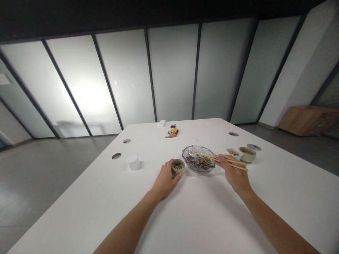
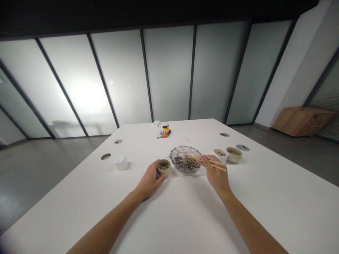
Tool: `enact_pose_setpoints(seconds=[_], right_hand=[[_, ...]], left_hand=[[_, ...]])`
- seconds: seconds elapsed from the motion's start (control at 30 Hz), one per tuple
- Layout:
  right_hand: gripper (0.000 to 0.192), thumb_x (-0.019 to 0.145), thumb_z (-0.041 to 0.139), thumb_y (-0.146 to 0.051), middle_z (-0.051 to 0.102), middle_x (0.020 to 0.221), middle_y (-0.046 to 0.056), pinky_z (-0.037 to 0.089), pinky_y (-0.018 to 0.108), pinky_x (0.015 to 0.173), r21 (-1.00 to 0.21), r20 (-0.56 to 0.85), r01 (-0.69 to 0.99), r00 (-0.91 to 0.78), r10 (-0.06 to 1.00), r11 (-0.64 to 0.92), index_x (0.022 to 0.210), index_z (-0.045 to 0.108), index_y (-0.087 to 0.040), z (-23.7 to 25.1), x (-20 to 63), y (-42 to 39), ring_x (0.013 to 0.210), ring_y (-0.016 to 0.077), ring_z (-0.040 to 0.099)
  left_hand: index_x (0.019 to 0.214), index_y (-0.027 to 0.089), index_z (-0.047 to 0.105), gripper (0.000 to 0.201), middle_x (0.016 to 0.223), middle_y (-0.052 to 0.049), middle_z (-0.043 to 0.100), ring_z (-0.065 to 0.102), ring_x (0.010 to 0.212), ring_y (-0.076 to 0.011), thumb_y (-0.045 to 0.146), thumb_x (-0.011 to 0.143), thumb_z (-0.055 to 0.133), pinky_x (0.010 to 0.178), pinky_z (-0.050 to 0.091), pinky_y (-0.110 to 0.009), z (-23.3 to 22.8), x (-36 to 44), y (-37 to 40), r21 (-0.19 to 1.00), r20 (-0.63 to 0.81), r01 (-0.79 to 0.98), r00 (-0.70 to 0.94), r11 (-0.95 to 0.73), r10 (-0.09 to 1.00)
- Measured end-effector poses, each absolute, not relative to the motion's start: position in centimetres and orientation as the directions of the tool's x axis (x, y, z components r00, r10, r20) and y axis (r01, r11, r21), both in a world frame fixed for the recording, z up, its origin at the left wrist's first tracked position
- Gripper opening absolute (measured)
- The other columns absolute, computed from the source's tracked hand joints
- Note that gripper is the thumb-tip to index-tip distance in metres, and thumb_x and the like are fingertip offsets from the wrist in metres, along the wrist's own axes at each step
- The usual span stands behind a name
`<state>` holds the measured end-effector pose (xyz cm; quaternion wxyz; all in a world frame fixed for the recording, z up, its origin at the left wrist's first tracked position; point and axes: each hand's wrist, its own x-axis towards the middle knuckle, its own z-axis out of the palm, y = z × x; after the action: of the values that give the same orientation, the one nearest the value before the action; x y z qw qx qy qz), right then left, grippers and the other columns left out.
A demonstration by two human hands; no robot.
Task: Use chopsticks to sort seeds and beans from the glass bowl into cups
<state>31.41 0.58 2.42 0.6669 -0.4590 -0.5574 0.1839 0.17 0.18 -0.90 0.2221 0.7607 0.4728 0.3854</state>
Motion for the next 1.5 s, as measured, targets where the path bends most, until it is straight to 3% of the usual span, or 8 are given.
enact_pose_setpoints(seconds=[0.23, 0.4, 0.57, 0.7, 0.83, 1.13, 1.5], right_hand=[[0.047, 0.083, 0.093, -0.072, 0.086, 0.098, 0.005, 0.076, 0.054, 0.098, -0.884, 0.403, -0.127, 0.279, 0.871, 0.45, 0.086, 0.082, -0.026, 2.7, 30.4, 0.2, 0.098, 0.0289, 0.086], [0.05, 0.077, 0.098, -0.074, 0.086, 0.093, 0.004, 0.077, 0.053, 0.094, -0.919, 0.32, -0.182, 0.176, 0.931, 0.351, 0.086, 0.084, -0.026, 3.1, 29.7, -0.5, 0.085, 0.0264, 0.085], [0.052, 0.086, 0.088, -0.078, 0.086, 0.098, 0.005, 0.076, 0.049, 0.091, -0.896, 0.391, -0.105, 0.271, 0.88, 0.431, 0.087, 0.082, -0.027, 2.9, 29.9, -0.4, 0.087, 0.0258, 0.085], [0.053, 0.093, 0.08, -0.079, 0.086, 0.097, 0.008, 0.073, 0.046, 0.088, -0.852, 0.523, 0.231, 0.317, 0.791, 0.471, 0.092, 0.084, -0.027, 2.9, 30.9, -0.1, 0.089, 0.0281, 0.084], [0.058, 0.099, 0.072, -0.08, 0.084, 0.091, 0.009, 0.069, 0.041, 0.079, -0.681, 0.693, 0.493, 0.195, 0.694, 0.542, 0.091, 0.086, -0.025, 2.8, 30.7, 0.1, 0.086, 0.0278, 0.081], [0.063, 0.1, 0.068, -0.084, 0.084, 0.089, 0.011, 0.068, 0.042, 0.076, -0.615, 0.735, 0.521, 0.108, 0.669, 0.592, 0.091, 0.086, -0.025, 2.4, 29.9, 1.1, 0.081, 0.0279, 0.08], [0.06, 0.095, 0.073, -0.084, 0.084, 0.09, 0.011, 0.068, 0.044, 0.081, -0.671, 0.706, 0.465, 0.163, 0.689, 0.578, 0.087, 0.086, -0.025, 2.5, 29.6, 0.7, 0.084, 0.0289, 0.08]], left_hand=[[0.16, 0.025, 0.053, 0.066, 0.158, -0.015, 0.065, 0.059, 0.15, -0.0359, 0.034, 0.099, 0.077, 0.13, 0.047, -0.056, -0.5, 0.2, -0.1, 0.71, 0.357, 0.55, 0.255, -0.439, 0.899], [0.159, 0.026, 0.053, 0.064, 0.159, -0.014, 0.064, 0.058, 0.151, -0.0354, 0.03, 0.098, 0.076, 0.131, 0.047, -0.055, 0.0, 0.4, -0.5, 0.712, 0.35, 0.551, 0.261, -0.436, 0.9], [0.159, 0.026, 0.053, 0.064, 0.159, -0.015, 0.065, 0.058, 0.152, -0.0356, 0.033, 0.1, 0.076, 0.131, 0.047, -0.055, 0.3, 0.3, -0.7, 0.71, 0.344, 0.557, 0.262, -0.432, 0.902], [0.161, 0.023, 0.052, 0.066, 0.16, -0.016, 0.064, 0.057, 0.152, -0.0363, 0.035, 0.1, 0.075, 0.132, 0.046, -0.055, 0.3, 0.3, -0.6, 0.706, 0.33, 0.569, 0.262, -0.421, 0.907], [0.162, 0.023, 0.051, 0.068, 0.161, -0.017, 0.063, 0.057, 0.153, -0.0363, 0.037, 0.1, 0.075, 0.132, 0.045, -0.054, 0.1, 0.3, -0.4, 0.705, 0.327, 0.572, 0.263, -0.42, 0.908], [0.163, 0.021, 0.05, 0.069, 0.161, -0.018, 0.063, 0.057, 0.153, -0.0361, 0.037, 0.101, 0.075, 0.131, 0.045, -0.054, -0.3, 0.3, -0.2, 0.697, 0.337, 0.576, 0.263, -0.427, 0.904], [0.161, 0.023, 0.05, 0.067, 0.159, -0.017, 0.064, 0.059, 0.151, -0.0357, 0.035, 0.101, 0.076, 0.13, 0.046, -0.054, -0.7, 0.1, 0.1, 0.694, 0.358, 0.563, 0.271, -0.449, 0.894]])
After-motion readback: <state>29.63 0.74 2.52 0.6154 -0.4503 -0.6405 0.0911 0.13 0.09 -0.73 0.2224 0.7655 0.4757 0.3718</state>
